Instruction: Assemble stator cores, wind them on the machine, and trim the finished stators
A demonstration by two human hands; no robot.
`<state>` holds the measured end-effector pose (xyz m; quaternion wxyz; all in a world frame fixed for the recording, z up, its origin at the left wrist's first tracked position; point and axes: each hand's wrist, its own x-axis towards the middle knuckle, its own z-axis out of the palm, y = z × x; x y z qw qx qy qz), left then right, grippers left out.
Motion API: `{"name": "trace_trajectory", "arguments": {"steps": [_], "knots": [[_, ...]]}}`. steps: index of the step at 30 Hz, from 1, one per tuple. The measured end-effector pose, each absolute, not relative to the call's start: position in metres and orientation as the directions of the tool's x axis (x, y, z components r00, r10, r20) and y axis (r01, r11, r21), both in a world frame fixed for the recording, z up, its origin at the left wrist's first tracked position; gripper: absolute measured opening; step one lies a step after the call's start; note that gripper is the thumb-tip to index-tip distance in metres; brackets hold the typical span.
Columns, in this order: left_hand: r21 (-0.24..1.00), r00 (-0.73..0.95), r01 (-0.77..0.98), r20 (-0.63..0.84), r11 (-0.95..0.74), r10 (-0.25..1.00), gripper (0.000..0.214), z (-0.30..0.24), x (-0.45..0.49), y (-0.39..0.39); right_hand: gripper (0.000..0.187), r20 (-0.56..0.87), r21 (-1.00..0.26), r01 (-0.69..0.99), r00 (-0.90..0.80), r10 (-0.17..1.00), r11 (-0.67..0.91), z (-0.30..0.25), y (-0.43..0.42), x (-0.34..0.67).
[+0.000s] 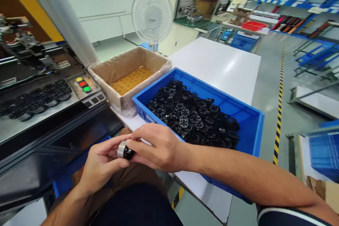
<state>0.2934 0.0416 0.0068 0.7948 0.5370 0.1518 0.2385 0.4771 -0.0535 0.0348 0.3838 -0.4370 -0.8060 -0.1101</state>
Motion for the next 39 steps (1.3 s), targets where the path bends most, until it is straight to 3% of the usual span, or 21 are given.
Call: {"name": "trace_trajectory", "arguments": {"steps": [7,9,11,13,16,20,24,28,32,34,37,39], "knots": [[0.989,0.882,-0.063,-0.008,0.135,0.472,0.043,0.001,0.288,0.034,0.052,0.718,-0.471,0.680,-0.075,0.692,0.562,0.029,-0.041,0.487],[0.991,0.867,-0.083,0.017,0.110,0.498,0.042,-0.001,0.291,0.036,0.044,0.639,-0.531,0.668,-0.086,0.764,0.520,0.028,-0.035,0.506],[0.993,0.842,-0.098,0.046,0.068,0.538,0.040,-0.002,0.294,0.042,0.031,0.508,-0.571,0.757,0.020,0.861,0.319,0.025,-0.029,0.538],[0.997,0.806,-0.070,0.033,0.040,0.591,0.039,-0.004,0.297,0.050,0.016,0.412,-0.525,0.850,0.218,0.885,0.035,0.019,-0.022,0.576],[0.996,0.750,-0.026,-0.035,0.082,0.660,0.037,-0.007,0.298,0.064,0.004,0.302,-0.481,0.871,0.273,0.914,-0.101,0.000,-0.015,0.623],[0.991,0.698,-0.099,0.001,0.095,0.716,0.038,-0.005,0.299,0.069,0.019,0.160,-0.434,0.893,0.212,0.964,-0.124,-0.022,-0.012,0.641],[0.982,0.687,-0.073,0.174,-0.172,0.705,0.034,0.000,0.296,0.062,0.034,0.097,-0.396,0.913,0.149,0.984,-0.099,-0.026,-0.014,0.633],[0.954,0.707,-0.085,0.262,-0.289,0.657,0.048,0.005,0.289,0.057,0.026,0.093,-0.346,0.936,0.097,0.991,-0.059,-0.026,-0.014,0.629],[0.961,0.704,-0.107,0.253,-0.254,0.663,0.042,0.011,0.281,0.056,0.011,0.149,-0.314,0.949,0.087,0.985,-0.036,-0.018,-0.013,0.633],[0.970,0.708,-0.147,0.240,-0.193,0.665,0.042,0.013,0.280,0.054,0.014,0.222,-0.311,0.949,0.121,0.967,-0.047,-0.008,-0.014,0.627],[0.970,0.717,-0.243,0.199,-0.028,0.669,0.045,0.013,0.281,0.052,0.020,0.345,-0.330,0.943,0.167,0.924,-0.047,0.014,-0.024,0.592],[0.949,0.735,-0.294,0.150,0.111,0.661,0.047,0.011,0.283,0.050,0.019,0.402,-0.373,0.927,0.121,0.908,0.042,0.030,-0.036,0.554]]}}
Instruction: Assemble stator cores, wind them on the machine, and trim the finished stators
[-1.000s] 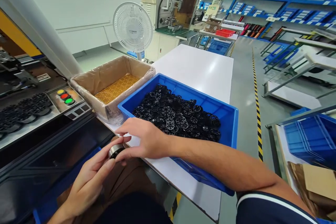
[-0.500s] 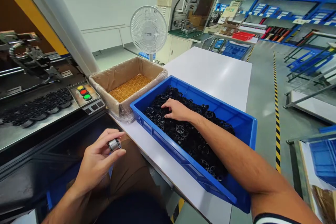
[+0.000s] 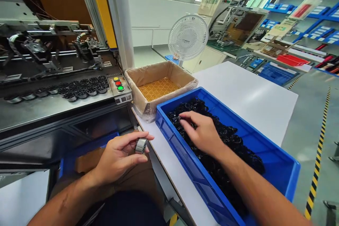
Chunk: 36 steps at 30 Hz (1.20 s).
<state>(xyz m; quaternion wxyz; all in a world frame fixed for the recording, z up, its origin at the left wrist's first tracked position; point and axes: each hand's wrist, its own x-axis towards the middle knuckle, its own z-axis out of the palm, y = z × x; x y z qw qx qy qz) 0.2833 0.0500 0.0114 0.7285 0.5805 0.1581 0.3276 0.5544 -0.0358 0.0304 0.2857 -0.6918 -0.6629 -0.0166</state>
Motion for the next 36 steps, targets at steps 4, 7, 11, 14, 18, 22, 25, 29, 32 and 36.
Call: {"name": "trace_trajectory", "arguments": {"steps": [4,7,11,14,18,22,25,29,32,36], "knots": [[0.875,0.792,-0.322,0.039,0.361,0.609,0.048,0.009,0.289,0.046,0.028,0.551,-0.478,0.768,-0.115,0.826,0.426,0.053,-0.057,0.487],[0.806,0.840,-0.346,0.038,0.480,0.541,0.052,0.008,0.292,0.041,0.036,0.605,-0.519,0.692,-0.117,0.787,0.502,0.052,-0.061,0.467],[0.782,0.854,-0.376,0.085,0.497,0.513,0.053,0.006,0.297,0.035,0.035,0.629,-0.556,0.651,-0.077,0.773,0.517,0.041,-0.059,0.466],[0.807,0.833,-0.398,0.118,0.437,0.541,0.052,0.004,0.299,0.033,0.037,0.665,-0.488,0.686,-0.108,0.739,0.540,0.039,-0.059,0.467],[0.840,0.795,-0.419,0.157,0.345,0.585,0.053,0.001,0.298,0.035,0.046,0.657,-0.427,0.690,-0.207,0.725,0.584,0.041,-0.060,0.467],[0.850,0.790,-0.419,0.167,0.321,0.589,0.054,0.001,0.296,0.038,0.046,0.681,-0.326,0.733,-0.256,0.686,0.597,0.037,-0.059,0.469],[0.829,0.812,-0.418,0.156,0.373,0.562,0.053,0.002,0.295,0.039,0.038,0.707,-0.234,0.763,-0.293,0.644,0.603,0.034,-0.057,0.470],[0.822,0.821,-0.407,0.137,0.399,0.555,0.052,0.002,0.295,0.038,0.037,0.705,-0.227,0.761,-0.302,0.641,0.608,0.034,-0.056,0.471],[0.830,0.818,-0.405,0.140,0.384,0.559,0.053,0.002,0.295,0.037,0.036,0.711,-0.209,0.762,-0.312,0.630,0.612,0.034,-0.055,0.472],[0.835,0.817,-0.400,0.139,0.377,0.559,0.051,0.003,0.295,0.037,0.035,0.712,-0.158,0.778,-0.337,0.616,0.608,0.033,-0.055,0.473]]}}
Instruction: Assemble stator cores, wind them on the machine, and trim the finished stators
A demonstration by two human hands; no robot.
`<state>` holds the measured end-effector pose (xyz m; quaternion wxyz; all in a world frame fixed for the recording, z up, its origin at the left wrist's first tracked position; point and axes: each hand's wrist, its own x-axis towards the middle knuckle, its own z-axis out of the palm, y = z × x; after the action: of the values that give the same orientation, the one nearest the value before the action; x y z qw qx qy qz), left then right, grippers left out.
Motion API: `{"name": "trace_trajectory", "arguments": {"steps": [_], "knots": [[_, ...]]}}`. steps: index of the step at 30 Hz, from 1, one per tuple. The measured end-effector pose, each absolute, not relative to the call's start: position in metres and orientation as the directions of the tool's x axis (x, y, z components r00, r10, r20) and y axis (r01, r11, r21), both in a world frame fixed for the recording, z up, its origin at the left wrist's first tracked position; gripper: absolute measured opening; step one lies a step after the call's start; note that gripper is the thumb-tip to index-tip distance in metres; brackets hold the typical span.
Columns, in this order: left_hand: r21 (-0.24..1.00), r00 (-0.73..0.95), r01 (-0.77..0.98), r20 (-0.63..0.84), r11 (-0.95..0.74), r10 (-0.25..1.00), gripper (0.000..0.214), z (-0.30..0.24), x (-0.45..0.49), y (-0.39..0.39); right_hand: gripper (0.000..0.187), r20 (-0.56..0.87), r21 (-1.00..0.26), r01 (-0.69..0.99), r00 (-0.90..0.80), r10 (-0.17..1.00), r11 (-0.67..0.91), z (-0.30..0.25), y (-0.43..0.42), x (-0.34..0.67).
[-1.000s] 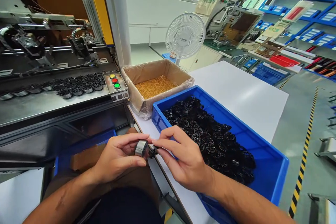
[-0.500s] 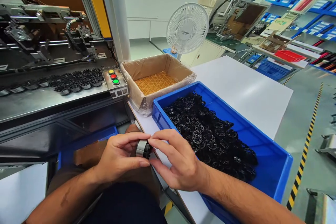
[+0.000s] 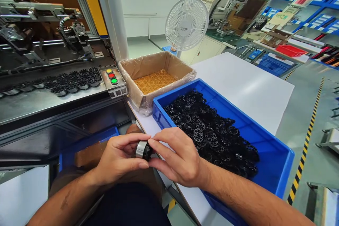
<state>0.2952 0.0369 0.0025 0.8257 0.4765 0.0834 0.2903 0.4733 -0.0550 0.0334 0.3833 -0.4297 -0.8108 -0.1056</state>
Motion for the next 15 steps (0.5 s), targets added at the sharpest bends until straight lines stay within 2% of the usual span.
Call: {"name": "trace_trajectory", "arguments": {"steps": [10,15], "knots": [[0.837,0.828,-0.384,0.126,0.389,0.546,0.050,0.0030,0.2943,0.0378,0.038,0.693,-0.082,0.801,-0.382,0.611,0.593,0.0336,-0.0568,0.4771],[0.860,0.822,-0.368,0.124,0.352,0.556,0.050,0.0035,0.2934,0.0376,0.029,0.689,-0.077,0.794,-0.395,0.608,0.603,0.0339,-0.0572,0.4778]]}}
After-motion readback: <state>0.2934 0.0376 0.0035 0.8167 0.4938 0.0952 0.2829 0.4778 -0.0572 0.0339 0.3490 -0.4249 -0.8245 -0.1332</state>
